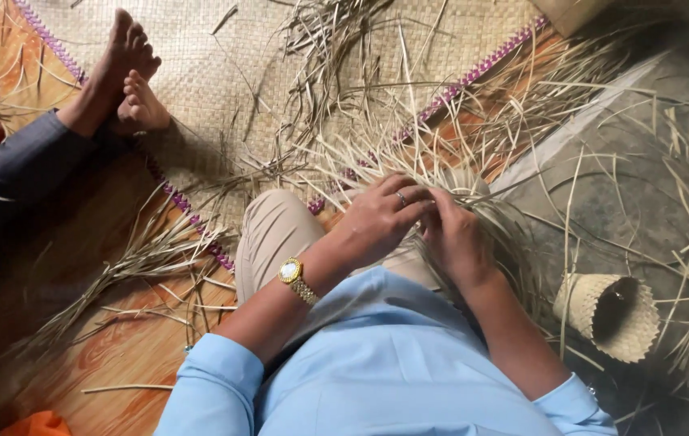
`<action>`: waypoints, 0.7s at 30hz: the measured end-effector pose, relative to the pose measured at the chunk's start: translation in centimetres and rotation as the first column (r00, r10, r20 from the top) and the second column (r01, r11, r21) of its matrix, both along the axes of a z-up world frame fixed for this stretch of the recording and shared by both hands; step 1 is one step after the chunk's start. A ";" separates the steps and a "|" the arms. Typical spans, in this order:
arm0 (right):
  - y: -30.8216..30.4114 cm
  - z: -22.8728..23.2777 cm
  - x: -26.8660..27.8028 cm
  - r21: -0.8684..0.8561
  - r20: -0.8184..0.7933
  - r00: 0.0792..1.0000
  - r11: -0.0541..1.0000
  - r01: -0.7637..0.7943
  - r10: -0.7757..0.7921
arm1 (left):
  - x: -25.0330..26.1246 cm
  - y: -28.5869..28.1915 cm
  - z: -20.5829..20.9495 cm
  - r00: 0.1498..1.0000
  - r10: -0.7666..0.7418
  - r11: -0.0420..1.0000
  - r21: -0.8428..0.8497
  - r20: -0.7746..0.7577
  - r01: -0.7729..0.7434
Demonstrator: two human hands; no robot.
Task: Weaving dried plant fibers to create or repair a woven object while sitting on a floor mat.
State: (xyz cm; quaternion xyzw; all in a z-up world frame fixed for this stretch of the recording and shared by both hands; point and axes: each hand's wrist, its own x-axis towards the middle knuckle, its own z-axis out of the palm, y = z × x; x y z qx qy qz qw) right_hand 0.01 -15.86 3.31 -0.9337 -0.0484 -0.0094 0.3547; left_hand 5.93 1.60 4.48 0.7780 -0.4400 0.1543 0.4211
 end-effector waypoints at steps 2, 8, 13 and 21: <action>-0.2 0.4 0.0 0.013 -0.188 0.976 0.994 0.110 -0.106 | 0.5 0.2 -1.8 0.962 0.067 0.995 0.048 0.263 -0.082; -0.9 -1.3 -0.3 0.007 -0.220 0.971 0.995 0.097 -0.093 | 1.3 0.0 -2.7 0.913 0.055 0.988 0.108 0.405 -0.108; -1.2 -1.9 -0.4 0.005 -0.271 0.958 0.995 0.095 -0.090 | 1.8 -0.3 -3.7 0.917 0.065 0.992 0.075 0.393 -0.103; -0.5 0.6 0.1 0.107 -0.294 0.955 0.991 0.074 -0.040 | 8.9 2.1 -3.8 0.791 0.382 0.912 -0.057 0.478 -0.406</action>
